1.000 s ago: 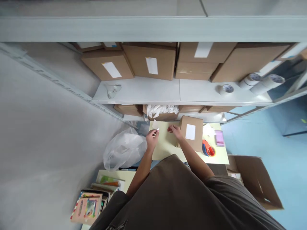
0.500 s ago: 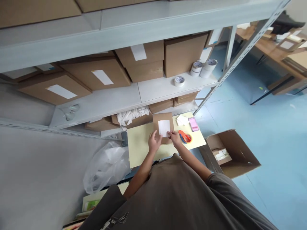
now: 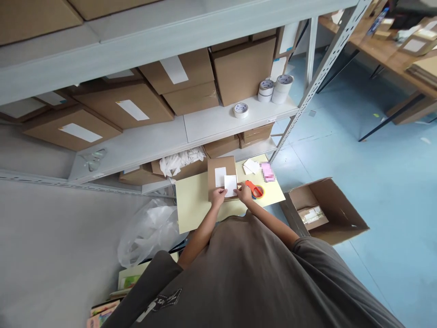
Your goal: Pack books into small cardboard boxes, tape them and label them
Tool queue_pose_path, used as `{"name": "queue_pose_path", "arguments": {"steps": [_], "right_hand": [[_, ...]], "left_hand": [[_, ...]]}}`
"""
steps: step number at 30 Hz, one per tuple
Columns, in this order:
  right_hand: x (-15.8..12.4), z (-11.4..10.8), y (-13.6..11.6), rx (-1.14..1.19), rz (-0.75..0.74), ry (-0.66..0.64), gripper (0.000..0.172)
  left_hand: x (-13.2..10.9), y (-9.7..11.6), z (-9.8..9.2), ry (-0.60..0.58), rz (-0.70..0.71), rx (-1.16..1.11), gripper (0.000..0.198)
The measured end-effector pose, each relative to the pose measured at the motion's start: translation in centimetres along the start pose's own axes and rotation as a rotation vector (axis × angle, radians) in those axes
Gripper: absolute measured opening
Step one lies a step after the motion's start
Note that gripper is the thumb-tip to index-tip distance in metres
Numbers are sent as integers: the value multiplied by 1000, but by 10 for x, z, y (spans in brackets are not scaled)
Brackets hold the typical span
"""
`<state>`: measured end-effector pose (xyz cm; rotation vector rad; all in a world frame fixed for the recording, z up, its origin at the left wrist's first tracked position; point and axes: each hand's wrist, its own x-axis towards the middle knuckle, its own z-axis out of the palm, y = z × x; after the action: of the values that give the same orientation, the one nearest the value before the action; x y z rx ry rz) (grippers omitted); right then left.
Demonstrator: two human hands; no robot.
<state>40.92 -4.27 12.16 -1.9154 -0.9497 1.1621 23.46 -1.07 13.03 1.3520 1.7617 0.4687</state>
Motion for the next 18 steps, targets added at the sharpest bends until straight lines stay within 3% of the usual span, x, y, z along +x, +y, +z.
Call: {"name": "queue_pose_path", "arguments": {"steps": [3,12,18], "right_hand": [[2,2,4,-57,-19,38,34],[9,9,12,-162,-46,9,25],[11,12,19,-303,-56,4,21]], "left_hand": [[0,2,4,-9,-42,147,23],[-2,3,7,-19,-86,334,27],[0,7,9,-63,-45,439,29]]}}
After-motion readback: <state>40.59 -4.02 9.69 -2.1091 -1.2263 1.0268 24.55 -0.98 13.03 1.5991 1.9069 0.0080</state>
